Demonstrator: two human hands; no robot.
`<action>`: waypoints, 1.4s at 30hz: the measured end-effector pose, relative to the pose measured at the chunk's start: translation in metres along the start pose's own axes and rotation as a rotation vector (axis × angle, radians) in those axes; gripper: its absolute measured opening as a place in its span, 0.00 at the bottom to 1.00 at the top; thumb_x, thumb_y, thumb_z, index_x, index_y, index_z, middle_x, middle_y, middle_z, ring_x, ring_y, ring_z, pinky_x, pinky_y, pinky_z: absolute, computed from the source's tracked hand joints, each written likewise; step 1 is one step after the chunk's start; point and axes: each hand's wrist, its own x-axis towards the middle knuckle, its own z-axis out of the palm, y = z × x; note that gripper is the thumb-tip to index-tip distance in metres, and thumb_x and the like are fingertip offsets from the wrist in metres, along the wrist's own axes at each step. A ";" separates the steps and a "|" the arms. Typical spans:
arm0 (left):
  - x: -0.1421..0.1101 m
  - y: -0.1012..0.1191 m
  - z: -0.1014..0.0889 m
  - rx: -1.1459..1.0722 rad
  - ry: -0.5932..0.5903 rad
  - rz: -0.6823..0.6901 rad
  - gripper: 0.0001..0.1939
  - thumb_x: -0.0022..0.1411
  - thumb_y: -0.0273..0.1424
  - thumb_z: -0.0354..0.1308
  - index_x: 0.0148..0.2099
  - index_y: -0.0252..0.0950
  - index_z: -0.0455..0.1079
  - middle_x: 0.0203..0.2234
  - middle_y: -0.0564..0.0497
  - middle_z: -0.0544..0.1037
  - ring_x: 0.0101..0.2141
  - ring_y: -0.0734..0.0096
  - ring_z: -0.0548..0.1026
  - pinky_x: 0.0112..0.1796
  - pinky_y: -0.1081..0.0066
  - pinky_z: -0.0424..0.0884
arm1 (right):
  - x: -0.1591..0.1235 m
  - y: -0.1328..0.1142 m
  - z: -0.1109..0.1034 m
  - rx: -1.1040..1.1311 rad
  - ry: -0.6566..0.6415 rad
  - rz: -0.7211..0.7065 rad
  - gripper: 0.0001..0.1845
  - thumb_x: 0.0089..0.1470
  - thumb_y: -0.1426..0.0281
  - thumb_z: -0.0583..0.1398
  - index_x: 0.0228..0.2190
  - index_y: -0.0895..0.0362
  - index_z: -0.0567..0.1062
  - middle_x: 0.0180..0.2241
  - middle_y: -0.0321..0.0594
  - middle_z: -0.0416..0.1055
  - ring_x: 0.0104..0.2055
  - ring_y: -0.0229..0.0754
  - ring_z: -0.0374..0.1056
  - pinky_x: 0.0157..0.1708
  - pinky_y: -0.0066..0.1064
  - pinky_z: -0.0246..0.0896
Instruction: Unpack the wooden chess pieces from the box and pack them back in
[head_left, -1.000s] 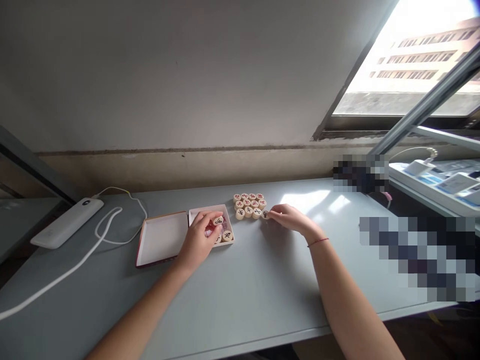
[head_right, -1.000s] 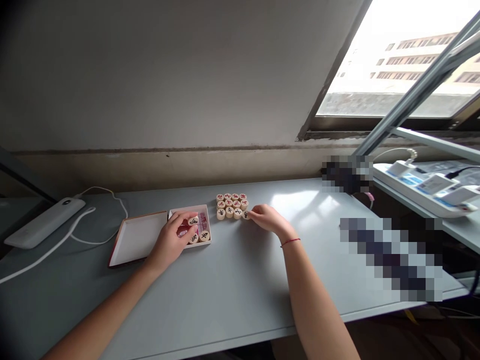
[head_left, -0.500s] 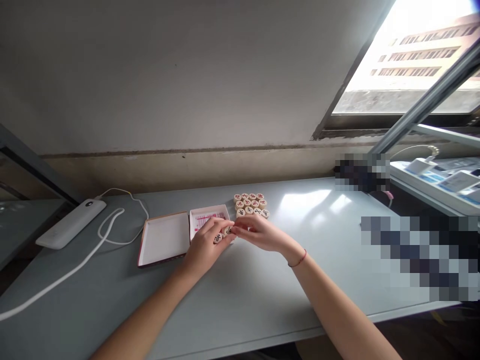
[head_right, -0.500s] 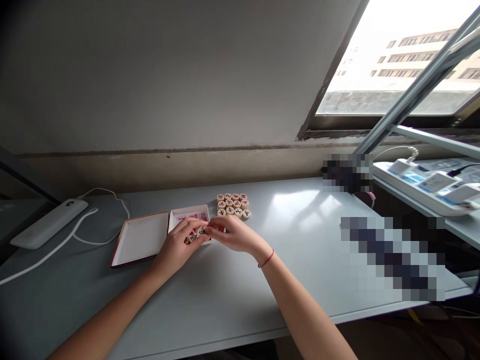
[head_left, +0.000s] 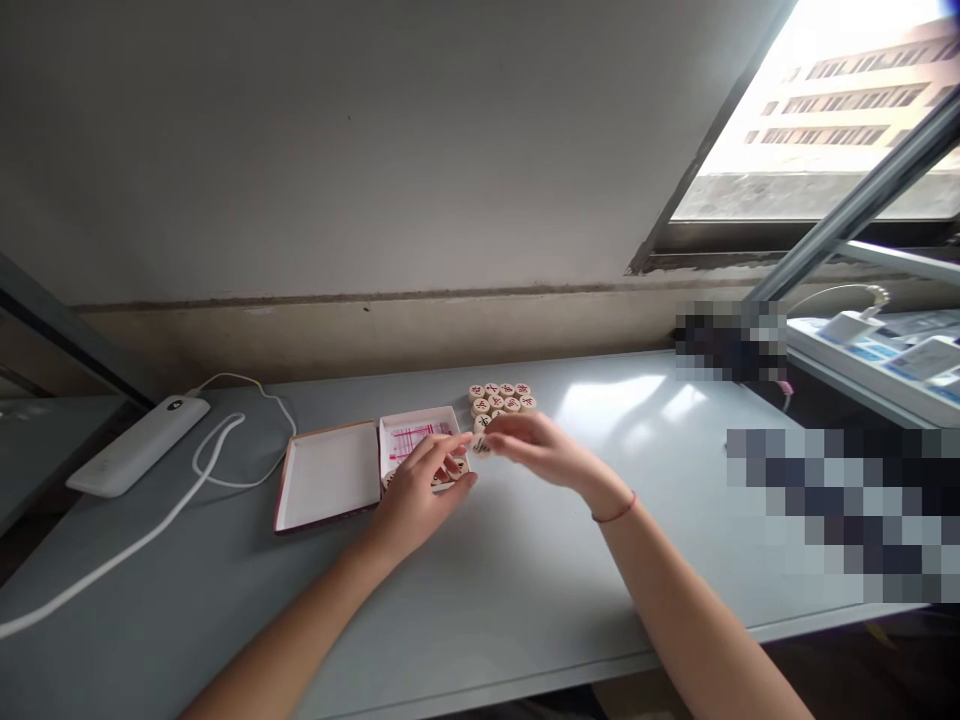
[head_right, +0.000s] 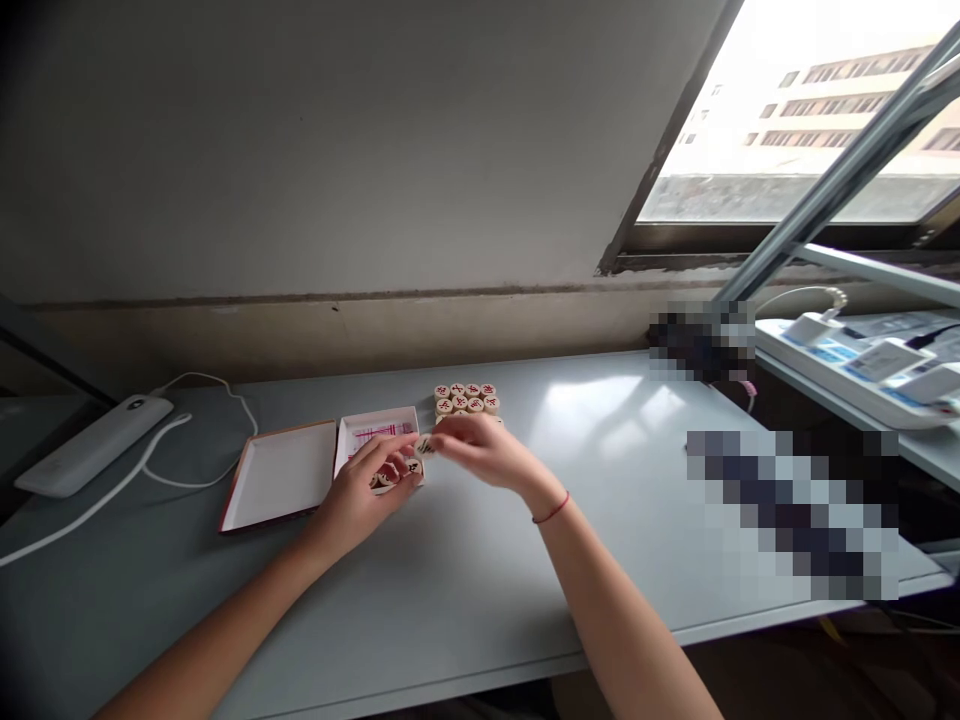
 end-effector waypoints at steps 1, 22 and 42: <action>0.000 0.001 -0.001 0.015 -0.006 0.000 0.16 0.63 0.31 0.55 0.53 0.43 0.66 0.41 0.50 0.72 0.35 0.73 0.73 0.37 0.73 0.72 | -0.001 0.002 -0.008 0.025 0.070 0.033 0.17 0.55 0.58 0.55 0.23 0.57 0.67 0.20 0.32 0.56 0.23 0.32 0.49 0.21 0.26 0.43; 0.001 -0.001 -0.005 0.053 -0.041 -0.037 0.10 0.64 0.31 0.50 0.43 0.41 0.73 0.40 0.49 0.74 0.38 0.71 0.74 0.38 0.72 0.72 | -0.007 0.071 -0.048 -0.311 0.299 0.444 0.21 0.51 0.53 0.54 0.21 0.58 0.69 0.18 0.34 0.60 0.22 0.35 0.53 0.21 0.27 0.44; 0.003 -0.029 -0.070 0.613 -0.245 -0.223 0.13 0.56 0.36 0.52 0.36 0.45 0.78 0.42 0.49 0.76 0.45 0.54 0.69 0.45 0.58 0.66 | 0.005 0.024 0.017 -0.327 0.063 -0.039 0.26 0.51 0.52 0.59 0.46 0.55 0.69 0.25 0.33 0.64 0.25 0.36 0.57 0.24 0.26 0.50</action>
